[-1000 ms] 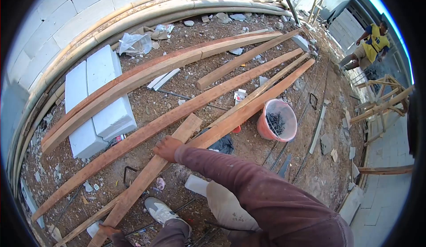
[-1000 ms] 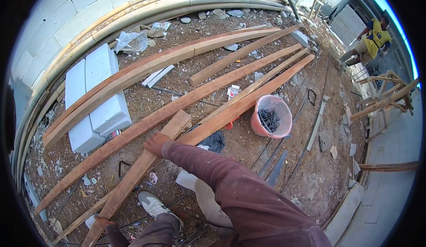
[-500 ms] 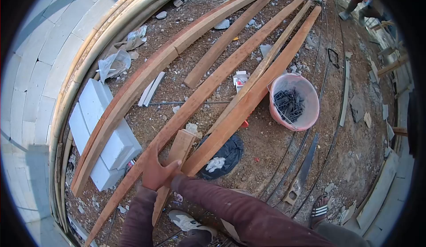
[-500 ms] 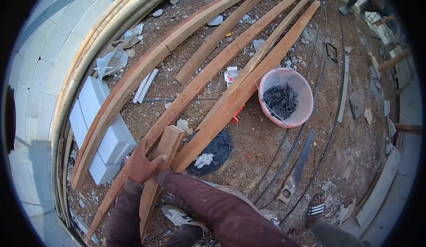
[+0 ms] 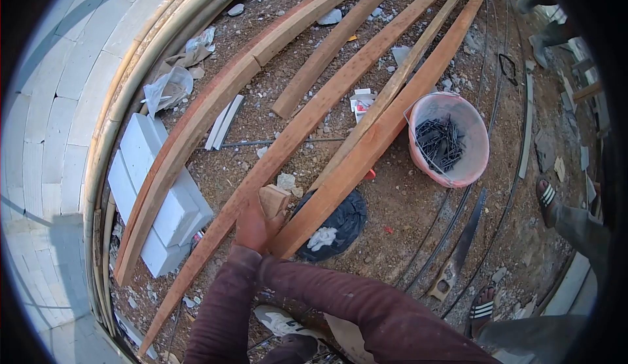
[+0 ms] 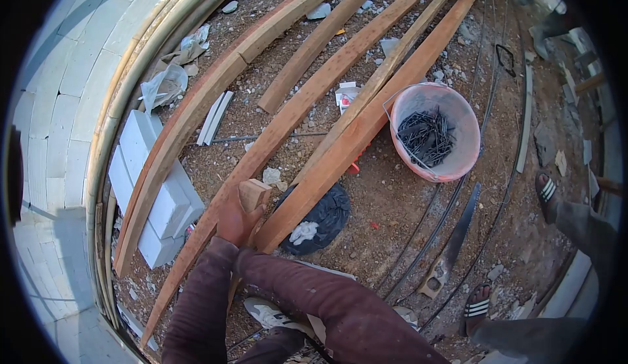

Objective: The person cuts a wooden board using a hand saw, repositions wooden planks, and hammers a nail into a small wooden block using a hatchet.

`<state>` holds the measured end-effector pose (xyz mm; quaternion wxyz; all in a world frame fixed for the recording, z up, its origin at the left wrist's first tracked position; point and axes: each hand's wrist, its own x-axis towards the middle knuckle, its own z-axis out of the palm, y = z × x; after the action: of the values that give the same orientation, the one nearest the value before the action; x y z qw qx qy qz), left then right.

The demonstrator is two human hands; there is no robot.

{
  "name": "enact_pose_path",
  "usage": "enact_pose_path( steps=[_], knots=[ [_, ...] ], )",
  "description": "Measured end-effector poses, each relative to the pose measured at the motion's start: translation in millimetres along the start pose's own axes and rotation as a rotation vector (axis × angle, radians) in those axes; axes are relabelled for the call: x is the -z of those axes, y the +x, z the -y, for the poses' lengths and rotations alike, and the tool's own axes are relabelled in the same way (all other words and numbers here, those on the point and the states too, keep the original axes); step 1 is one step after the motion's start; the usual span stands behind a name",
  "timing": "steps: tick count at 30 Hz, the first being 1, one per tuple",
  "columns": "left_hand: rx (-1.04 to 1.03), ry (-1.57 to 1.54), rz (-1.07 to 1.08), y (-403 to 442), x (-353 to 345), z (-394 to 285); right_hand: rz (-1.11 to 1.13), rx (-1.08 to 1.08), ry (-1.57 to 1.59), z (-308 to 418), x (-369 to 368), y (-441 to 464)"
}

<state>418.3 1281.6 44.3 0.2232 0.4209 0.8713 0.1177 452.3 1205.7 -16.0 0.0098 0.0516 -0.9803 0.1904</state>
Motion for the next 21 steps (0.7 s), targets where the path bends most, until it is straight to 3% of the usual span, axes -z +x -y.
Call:
enact_pose_path(
  steps=[21],
  knots=[
    [-0.037,0.063,-0.04,0.7,-7.2,4.8,-0.011,0.008,0.067,1.5,-16.6,6.5]
  ],
)
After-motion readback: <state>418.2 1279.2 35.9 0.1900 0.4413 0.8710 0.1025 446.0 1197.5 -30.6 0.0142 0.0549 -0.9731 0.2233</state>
